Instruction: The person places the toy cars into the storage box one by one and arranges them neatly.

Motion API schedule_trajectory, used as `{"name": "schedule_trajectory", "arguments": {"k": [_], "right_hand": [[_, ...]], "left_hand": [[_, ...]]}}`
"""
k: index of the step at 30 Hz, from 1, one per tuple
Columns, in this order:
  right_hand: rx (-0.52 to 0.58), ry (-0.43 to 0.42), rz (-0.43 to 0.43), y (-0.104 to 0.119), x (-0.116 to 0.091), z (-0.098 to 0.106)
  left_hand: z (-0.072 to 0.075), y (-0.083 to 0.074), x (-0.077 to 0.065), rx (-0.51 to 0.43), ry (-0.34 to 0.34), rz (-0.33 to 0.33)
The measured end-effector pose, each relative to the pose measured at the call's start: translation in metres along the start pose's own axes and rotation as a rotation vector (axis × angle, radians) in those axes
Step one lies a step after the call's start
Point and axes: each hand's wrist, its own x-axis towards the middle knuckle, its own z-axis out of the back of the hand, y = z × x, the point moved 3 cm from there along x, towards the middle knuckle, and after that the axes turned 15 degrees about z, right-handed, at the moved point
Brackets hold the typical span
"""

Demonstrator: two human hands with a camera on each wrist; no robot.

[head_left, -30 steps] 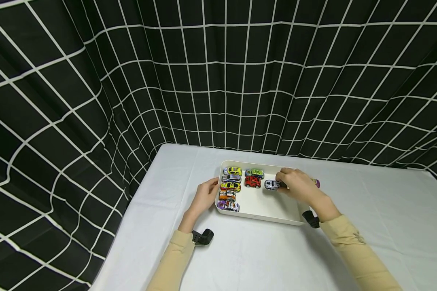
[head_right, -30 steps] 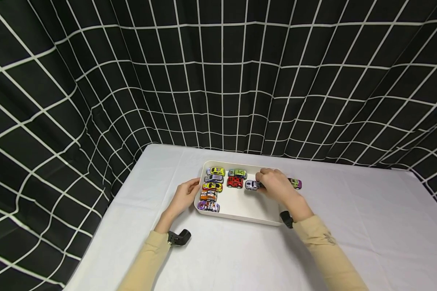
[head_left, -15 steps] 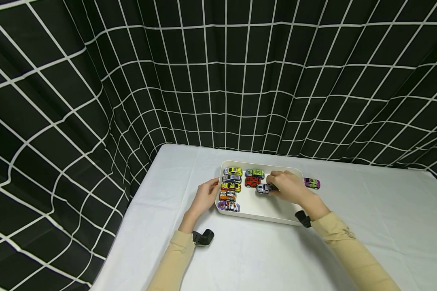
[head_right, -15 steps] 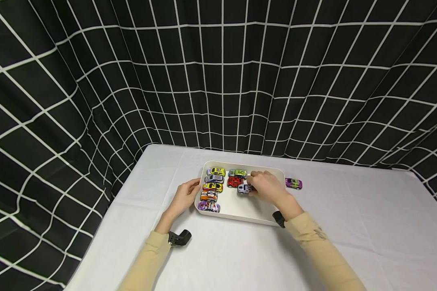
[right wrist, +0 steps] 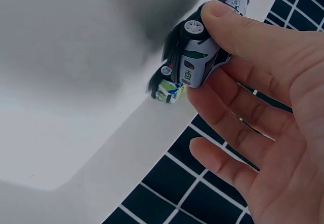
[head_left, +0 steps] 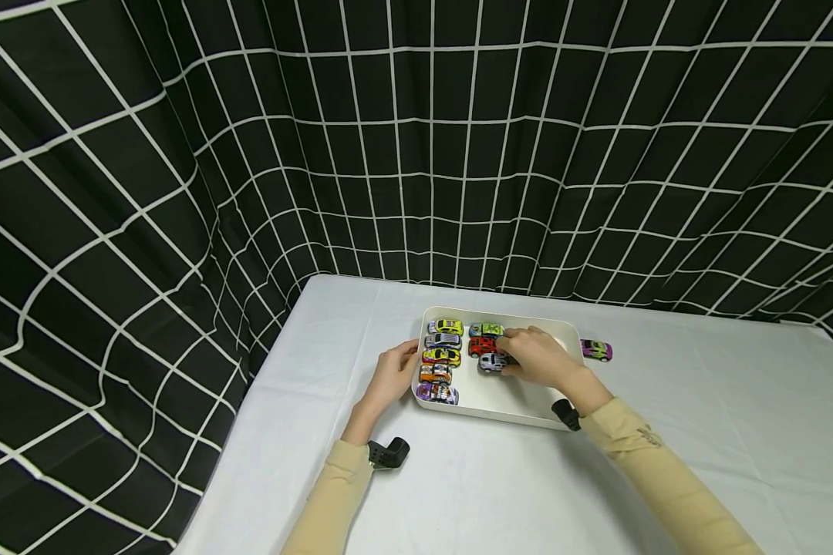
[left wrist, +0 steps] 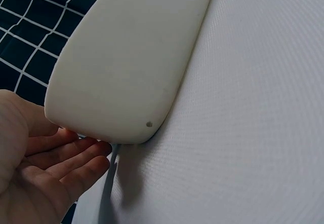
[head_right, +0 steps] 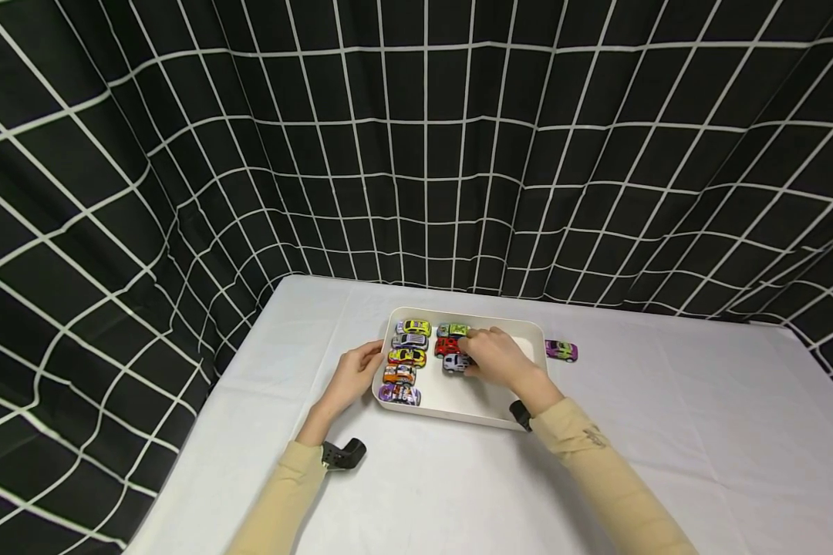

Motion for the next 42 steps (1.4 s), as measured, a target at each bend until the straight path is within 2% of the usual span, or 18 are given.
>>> {"name": "schedule_trajectory", "arguments": {"k": [17, 26, 42], "right_hand": [[0.021, 0.113, -0.008, 0.004, 0.019, -0.005], [0.048, 0.105, 0.006, 0.001, 0.022, -0.008], [0.058, 0.141, 0.003, 0.002, 0.024, -0.012]], "left_hand": [[0.001, 0.001, 0.001, 0.007, -0.012, 0.001], [0.001, 0.001, 0.001, 0.012, -0.013, 0.011], [0.000, 0.000, 0.000, 0.004, -0.013, 0.010]]}}
